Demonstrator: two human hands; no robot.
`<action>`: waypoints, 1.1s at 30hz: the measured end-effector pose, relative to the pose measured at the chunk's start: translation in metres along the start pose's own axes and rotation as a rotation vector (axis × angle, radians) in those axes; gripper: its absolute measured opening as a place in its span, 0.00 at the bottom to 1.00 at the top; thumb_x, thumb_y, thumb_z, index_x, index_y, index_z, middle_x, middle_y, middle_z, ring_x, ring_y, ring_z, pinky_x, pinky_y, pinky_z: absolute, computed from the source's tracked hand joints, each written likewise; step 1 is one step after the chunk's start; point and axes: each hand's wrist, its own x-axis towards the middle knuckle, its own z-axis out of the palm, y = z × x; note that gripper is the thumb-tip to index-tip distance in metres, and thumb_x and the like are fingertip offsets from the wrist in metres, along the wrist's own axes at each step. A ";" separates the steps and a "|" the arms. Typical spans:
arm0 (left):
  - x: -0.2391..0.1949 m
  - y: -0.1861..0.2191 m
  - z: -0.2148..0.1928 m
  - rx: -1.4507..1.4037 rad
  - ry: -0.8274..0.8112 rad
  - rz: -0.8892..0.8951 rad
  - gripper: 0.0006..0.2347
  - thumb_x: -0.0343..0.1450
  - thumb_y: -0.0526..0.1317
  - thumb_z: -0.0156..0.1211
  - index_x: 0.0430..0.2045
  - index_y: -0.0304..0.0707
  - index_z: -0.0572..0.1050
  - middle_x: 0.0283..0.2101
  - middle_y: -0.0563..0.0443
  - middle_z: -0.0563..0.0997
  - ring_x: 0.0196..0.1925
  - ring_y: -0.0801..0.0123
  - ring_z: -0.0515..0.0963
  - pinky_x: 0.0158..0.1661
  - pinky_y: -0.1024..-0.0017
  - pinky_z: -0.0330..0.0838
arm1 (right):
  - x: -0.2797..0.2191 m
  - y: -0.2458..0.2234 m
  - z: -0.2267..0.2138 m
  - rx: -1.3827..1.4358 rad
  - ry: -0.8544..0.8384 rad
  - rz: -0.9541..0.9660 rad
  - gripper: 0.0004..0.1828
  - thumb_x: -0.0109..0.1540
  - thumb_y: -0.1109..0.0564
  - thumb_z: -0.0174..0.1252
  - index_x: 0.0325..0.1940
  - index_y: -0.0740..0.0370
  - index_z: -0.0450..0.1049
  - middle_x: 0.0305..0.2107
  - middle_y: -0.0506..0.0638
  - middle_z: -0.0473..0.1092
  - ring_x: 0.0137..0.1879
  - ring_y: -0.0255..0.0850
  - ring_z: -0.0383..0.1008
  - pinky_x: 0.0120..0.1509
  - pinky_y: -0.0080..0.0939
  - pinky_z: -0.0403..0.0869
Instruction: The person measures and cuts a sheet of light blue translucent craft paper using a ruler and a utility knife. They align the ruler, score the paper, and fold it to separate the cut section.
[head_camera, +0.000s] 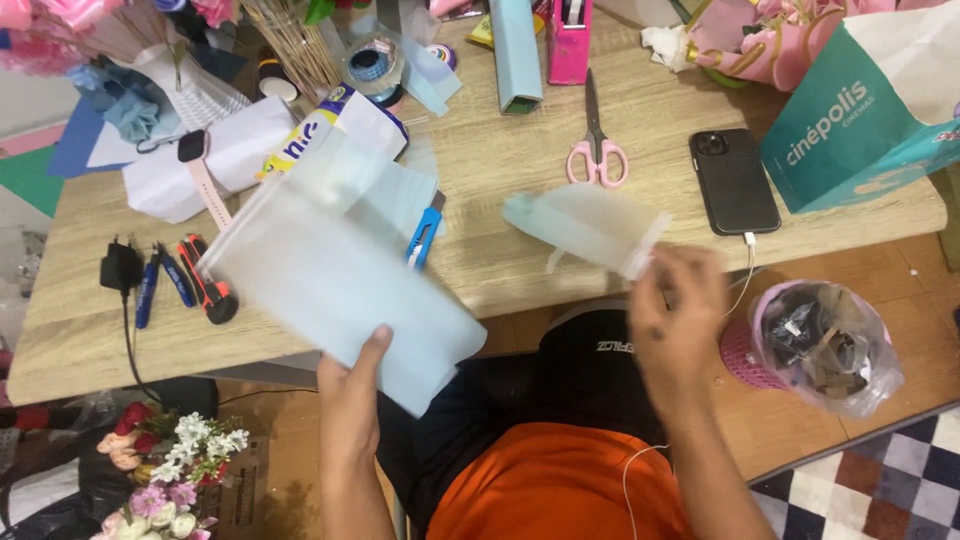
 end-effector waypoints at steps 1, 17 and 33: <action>-0.001 0.002 0.003 -0.002 0.002 -0.005 0.23 0.65 0.37 0.60 0.57 0.32 0.72 0.55 0.45 0.81 0.55 0.64 0.79 0.58 0.69 0.71 | 0.006 0.003 -0.011 -0.002 -0.005 -0.001 0.09 0.66 0.69 0.54 0.49 0.71 0.77 0.44 0.59 0.65 0.51 0.49 0.68 0.57 0.44 0.69; 0.021 0.043 0.080 -0.083 -0.342 -0.133 0.21 0.66 0.39 0.57 0.56 0.35 0.73 0.53 0.46 0.80 0.55 0.63 0.78 0.56 0.69 0.72 | 0.018 0.036 -0.053 0.876 0.247 0.293 0.12 0.69 0.43 0.60 0.42 0.48 0.67 0.39 0.51 0.75 0.43 0.37 0.74 0.57 0.43 0.73; 0.015 0.058 0.086 0.329 -0.436 0.253 0.33 0.71 0.42 0.60 0.69 0.23 0.52 0.60 0.21 0.68 0.64 0.36 0.68 0.58 0.37 0.63 | 0.004 0.061 -0.008 0.826 0.045 0.306 0.06 0.67 0.56 0.56 0.43 0.60 0.71 0.35 0.55 0.74 0.46 0.42 0.75 0.59 0.46 0.76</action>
